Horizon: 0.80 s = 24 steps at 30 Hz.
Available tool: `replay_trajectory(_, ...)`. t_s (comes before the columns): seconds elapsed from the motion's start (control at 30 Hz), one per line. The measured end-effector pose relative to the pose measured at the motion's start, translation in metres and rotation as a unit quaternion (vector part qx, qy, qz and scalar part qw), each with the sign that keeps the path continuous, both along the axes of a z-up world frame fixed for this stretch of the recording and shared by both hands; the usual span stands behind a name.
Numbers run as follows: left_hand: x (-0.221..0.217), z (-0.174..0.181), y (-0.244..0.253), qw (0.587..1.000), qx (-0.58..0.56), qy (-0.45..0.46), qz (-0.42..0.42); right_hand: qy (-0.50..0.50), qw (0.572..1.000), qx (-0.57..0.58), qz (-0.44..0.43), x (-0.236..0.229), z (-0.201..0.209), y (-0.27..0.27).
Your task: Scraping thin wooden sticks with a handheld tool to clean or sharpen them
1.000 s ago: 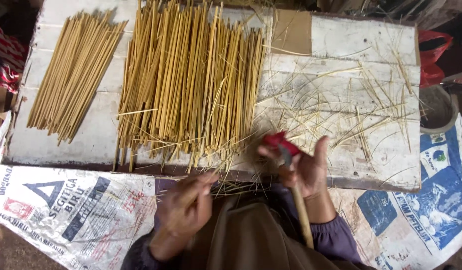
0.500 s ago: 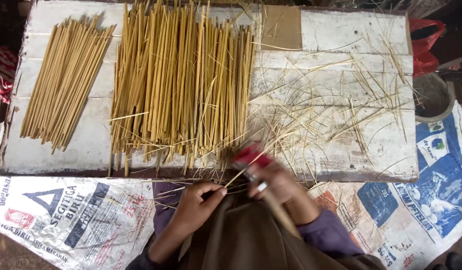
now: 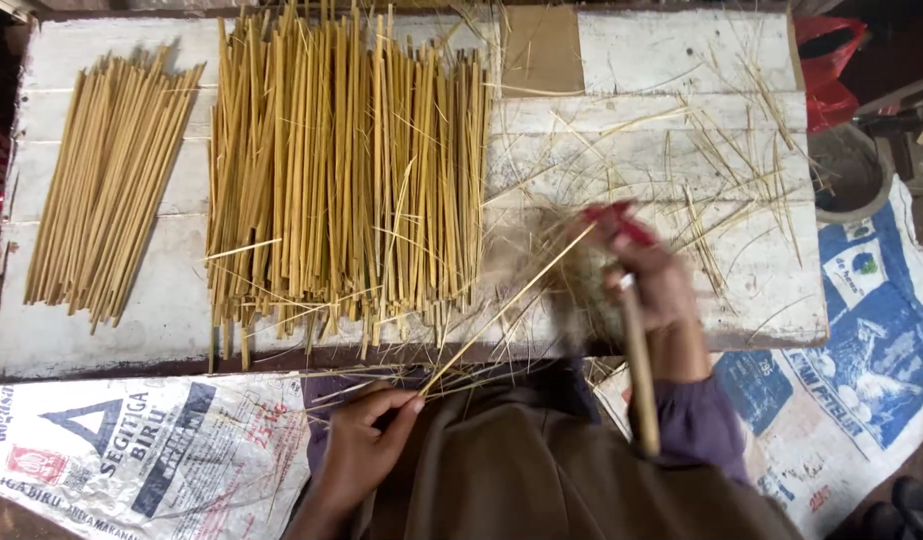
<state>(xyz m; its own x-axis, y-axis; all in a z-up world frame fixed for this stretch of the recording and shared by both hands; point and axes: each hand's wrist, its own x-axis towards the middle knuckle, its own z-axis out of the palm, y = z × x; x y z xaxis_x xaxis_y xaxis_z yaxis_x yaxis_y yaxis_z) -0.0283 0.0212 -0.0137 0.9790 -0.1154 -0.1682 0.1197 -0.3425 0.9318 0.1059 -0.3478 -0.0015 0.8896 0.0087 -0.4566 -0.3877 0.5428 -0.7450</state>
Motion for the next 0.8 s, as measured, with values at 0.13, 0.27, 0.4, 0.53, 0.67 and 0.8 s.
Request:
replay_trajectory(0.13, 0.023, -0.02, -0.03, 0.981, 0.066, -0.184, -0.006, 0.022, 0.977, 0.041, 0.206, -0.056, -0.075, 0.084)
replay_trajectory(0.27, 0.026, -0.03, -0.03, 0.981, 0.038, -0.185, -0.033, 0.061, 0.948, 0.147, 0.275, -0.058, -0.062, 0.111)
replay_trajectory(0.4, 0.014, -0.019, -0.005, 0.989, 0.022, -0.139, -0.038, 0.034, 0.967, 0.156, 0.199, -0.031, -0.041, 0.073)
replay_trajectory(0.53, -0.004, -0.006, 0.015, 0.999, 0.023, -0.038, -0.029, 0.03, 0.964, 0.148, 0.22, -0.025, -0.035, 0.054)
replay_trajectory(0.67, -0.011, 0.004, 0.04, 0.997, 0.006, -0.069, -0.039, 0.017, 0.973, 0.157, 0.166, -0.012, -0.027, 0.038)
replay_trajectory(0.8, -0.025, -0.007, 0.064, 0.998, 0.047, -0.026, -0.042, 0.038, 0.992, 0.03, 0.117, -0.006, -0.021, 0.038)
